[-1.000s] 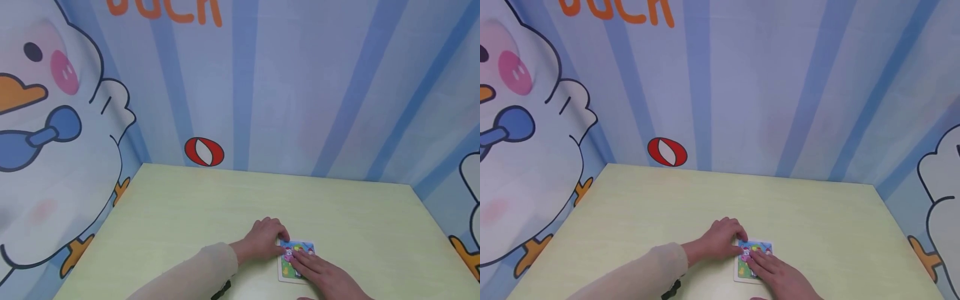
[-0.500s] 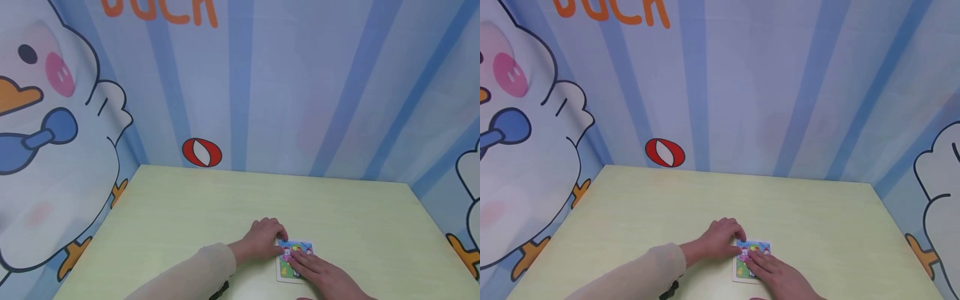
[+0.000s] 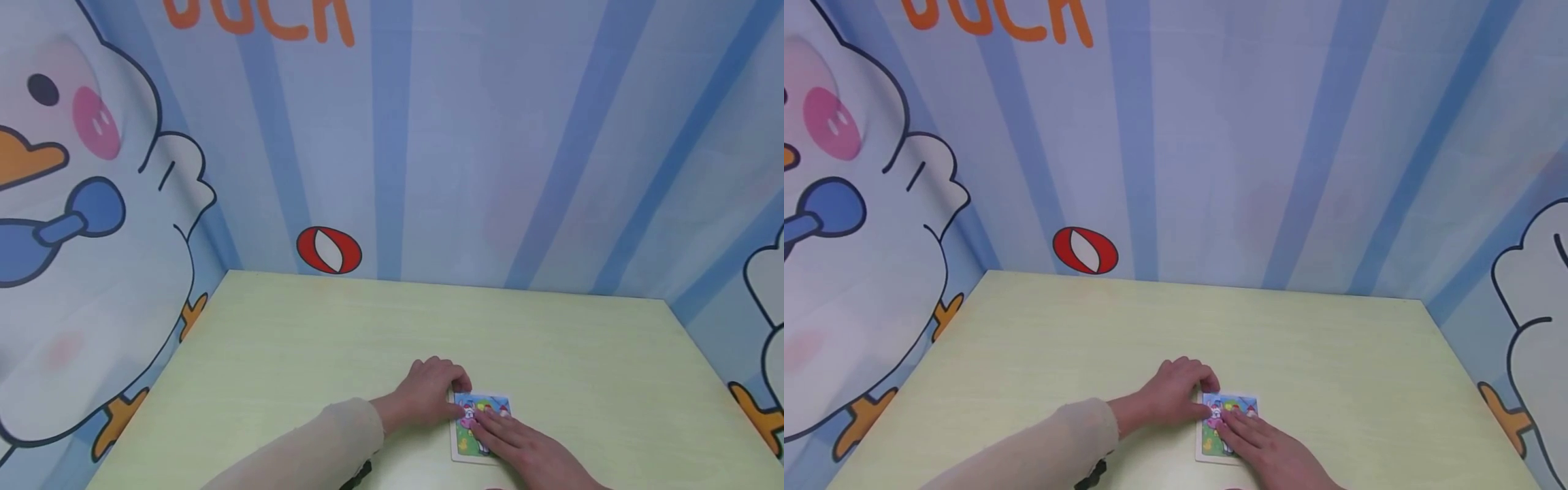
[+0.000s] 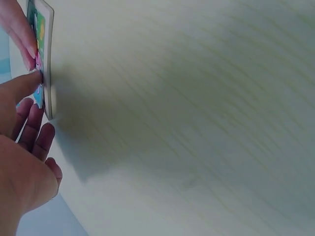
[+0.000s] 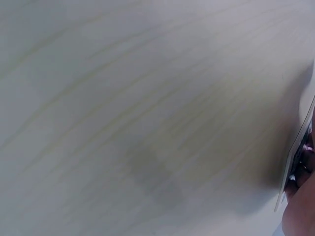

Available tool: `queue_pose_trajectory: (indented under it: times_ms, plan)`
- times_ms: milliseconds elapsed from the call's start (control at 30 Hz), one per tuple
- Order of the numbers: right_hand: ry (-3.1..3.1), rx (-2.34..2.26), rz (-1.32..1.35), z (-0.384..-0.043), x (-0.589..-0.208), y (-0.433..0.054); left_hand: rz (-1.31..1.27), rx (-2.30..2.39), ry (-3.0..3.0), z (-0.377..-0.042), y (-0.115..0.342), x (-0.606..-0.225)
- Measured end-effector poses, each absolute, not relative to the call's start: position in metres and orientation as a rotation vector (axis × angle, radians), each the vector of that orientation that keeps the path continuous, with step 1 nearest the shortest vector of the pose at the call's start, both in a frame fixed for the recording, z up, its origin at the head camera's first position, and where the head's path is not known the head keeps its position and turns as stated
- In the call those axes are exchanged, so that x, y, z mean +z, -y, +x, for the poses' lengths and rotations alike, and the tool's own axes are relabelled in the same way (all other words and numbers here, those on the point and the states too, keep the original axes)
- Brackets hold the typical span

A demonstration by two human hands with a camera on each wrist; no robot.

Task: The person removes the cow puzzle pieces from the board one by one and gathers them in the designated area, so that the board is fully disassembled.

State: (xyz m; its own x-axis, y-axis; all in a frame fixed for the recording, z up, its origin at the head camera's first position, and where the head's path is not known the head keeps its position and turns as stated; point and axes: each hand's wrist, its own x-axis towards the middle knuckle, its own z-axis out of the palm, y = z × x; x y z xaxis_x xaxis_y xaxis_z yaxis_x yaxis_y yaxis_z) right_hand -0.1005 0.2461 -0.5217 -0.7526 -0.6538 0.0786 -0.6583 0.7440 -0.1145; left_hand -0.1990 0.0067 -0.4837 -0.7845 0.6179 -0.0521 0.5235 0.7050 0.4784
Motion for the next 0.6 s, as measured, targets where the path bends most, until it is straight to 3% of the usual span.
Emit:
queue_pose_trajectory:
  times_ms: [600]
  plan:
    - [2.974,0.256,1.024,-0.0968,-0.5163,-0.2417,0.848,0.721,-2.633,-0.2034,-0.0064,-0.4825]
